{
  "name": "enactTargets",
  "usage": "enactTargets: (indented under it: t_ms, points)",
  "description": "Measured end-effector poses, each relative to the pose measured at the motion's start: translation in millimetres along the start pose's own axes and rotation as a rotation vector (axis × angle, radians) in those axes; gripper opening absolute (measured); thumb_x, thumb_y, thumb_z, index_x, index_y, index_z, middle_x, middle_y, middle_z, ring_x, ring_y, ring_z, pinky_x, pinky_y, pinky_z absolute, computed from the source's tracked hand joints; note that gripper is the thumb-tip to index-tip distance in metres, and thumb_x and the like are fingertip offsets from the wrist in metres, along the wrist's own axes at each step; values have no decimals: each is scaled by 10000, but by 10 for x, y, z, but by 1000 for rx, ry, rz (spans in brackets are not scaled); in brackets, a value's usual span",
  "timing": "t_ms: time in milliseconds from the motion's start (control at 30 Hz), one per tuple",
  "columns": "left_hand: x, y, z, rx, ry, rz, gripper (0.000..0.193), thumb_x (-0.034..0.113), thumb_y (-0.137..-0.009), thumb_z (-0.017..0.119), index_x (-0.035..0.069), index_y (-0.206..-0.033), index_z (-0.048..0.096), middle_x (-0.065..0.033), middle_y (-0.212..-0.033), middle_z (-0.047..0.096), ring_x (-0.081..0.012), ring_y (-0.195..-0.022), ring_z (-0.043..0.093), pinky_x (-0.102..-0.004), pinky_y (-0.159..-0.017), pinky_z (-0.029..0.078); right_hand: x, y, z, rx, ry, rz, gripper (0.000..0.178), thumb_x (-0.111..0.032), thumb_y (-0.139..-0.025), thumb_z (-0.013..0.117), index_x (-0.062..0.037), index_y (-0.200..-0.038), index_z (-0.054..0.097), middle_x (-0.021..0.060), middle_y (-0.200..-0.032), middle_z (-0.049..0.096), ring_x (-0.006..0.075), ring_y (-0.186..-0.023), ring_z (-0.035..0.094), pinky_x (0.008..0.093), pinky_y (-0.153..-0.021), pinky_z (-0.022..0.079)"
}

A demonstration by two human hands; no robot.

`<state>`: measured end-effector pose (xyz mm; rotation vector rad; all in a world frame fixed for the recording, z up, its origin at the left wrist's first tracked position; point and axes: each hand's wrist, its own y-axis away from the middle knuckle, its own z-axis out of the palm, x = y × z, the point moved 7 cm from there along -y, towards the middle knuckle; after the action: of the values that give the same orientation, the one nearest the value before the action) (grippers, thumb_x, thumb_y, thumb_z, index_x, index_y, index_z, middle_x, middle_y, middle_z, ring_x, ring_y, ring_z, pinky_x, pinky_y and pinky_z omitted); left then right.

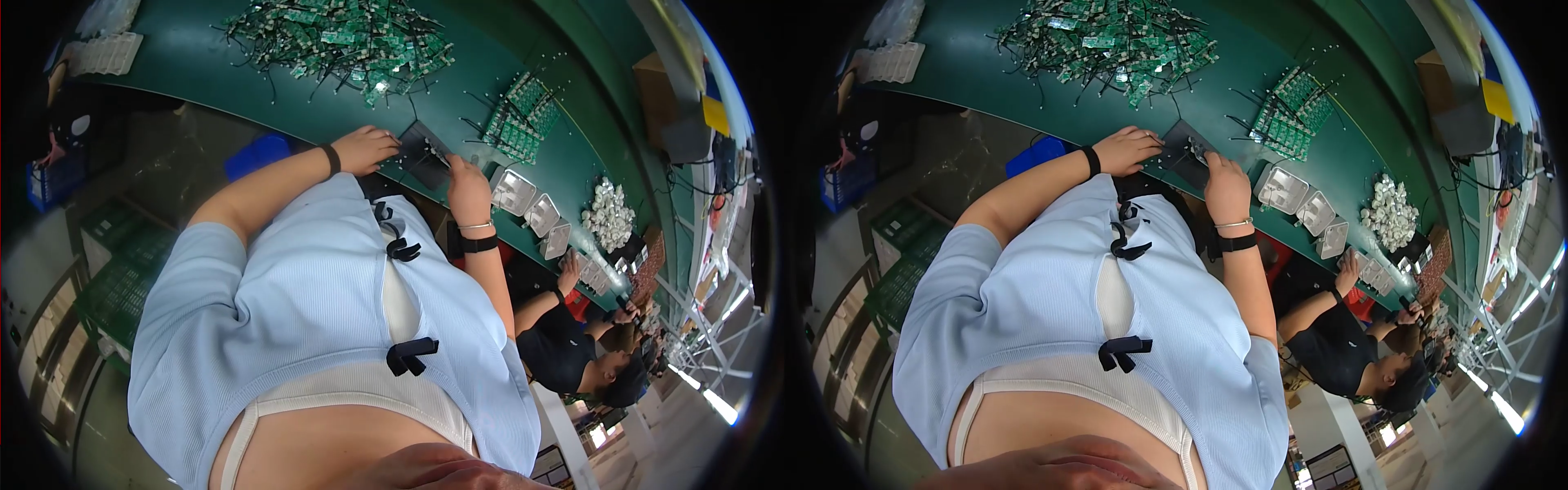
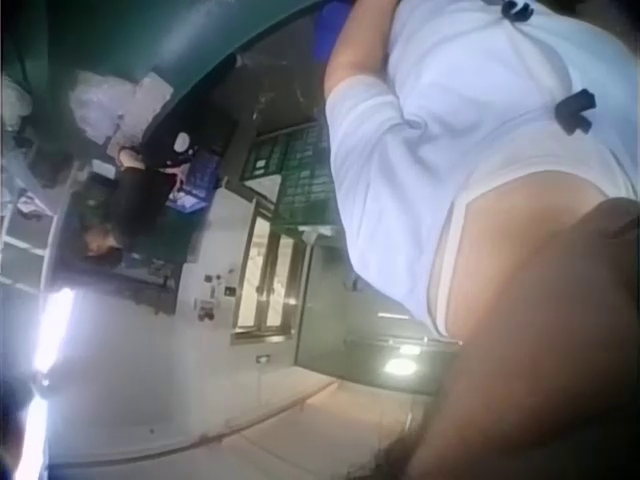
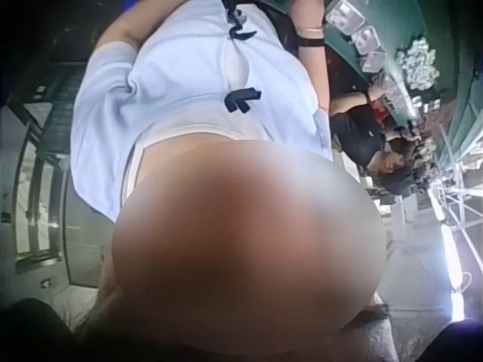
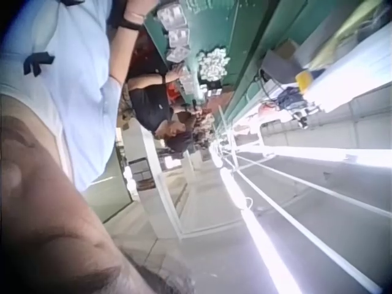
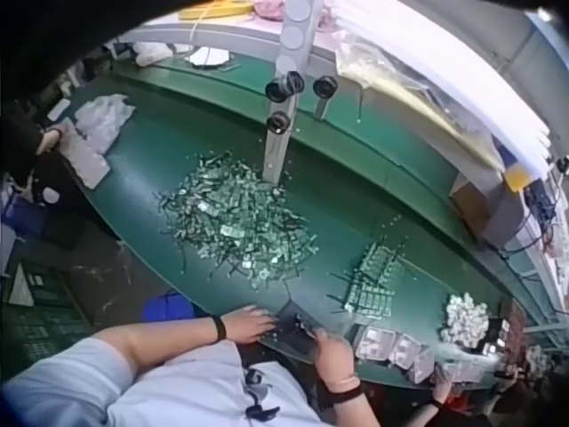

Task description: Assembling electronic components and PCBs into plastic housings at a factory workstation.

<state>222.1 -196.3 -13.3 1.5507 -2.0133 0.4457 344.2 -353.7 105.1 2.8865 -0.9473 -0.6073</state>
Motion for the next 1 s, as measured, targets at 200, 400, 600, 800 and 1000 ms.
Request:
enactTargets:
  t_ms: [200, 400, 600, 800, 1000]
  points:
    - [50, -60, 141, -106, -207, 44, 582, 205, -869, 707, 121, -1428, 568, -9, -1582, 459, -218, -1464, 397, -453, -1211, 295, -68, 58, 88, 52, 44, -32, 268, -18, -894, 584, -61, -1152, 638, 167, -1005, 708, 389, -961, 670, 491, -804, 547]
    - [27, 28, 262, 13, -340, 24, 501, 168, -939, 564, 107, -1436, 566, -22, -1591, 457, -232, -1408, 469, -450, -1144, 361, -143, -274, 26, 34, 31, -84, 189, -159, -917, 658, -84, -1090, 649, 111, -983, 705, 350, -929, 683, 461, -765, 564]
    - [77, 20, 269, -146, -451, -41, 525, 149, -969, 520, 103, -1492, 516, -31, -1641, 387, -248, -1414, 474, -441, -1104, 400, 72, -732, -7, -104, 50, -111, 262, -290, -960, 664, -105, -1146, 650, 167, -971, 713, 410, -858, 685, 501, -717, 550]
    - [68, 19, 302, -219, -434, -86, 557, 150, -969, 520, 104, -1523, 477, -35, -1670, 340, -254, -1414, 476, -444, -1047, 444, 494, -1240, 17, -143, 34, -168, 378, -343, -954, 702, -87, -1226, 647, 156, -973, 731, 368, -871, 708, 455, -750, 553]
    - [88, -16, 344, -228, -398, -97, 560, 159, -971, 520, 120, -1527, 472, -32, -1684, 317, -263, -1410, 489, -438, -1023, 461, 1122, -1499, 123, -282, -338, -79, 407, -302, -955, 728, -47, -1261, 643, 122, -971, 733, 248, -899, 697, 361, -818, 533]
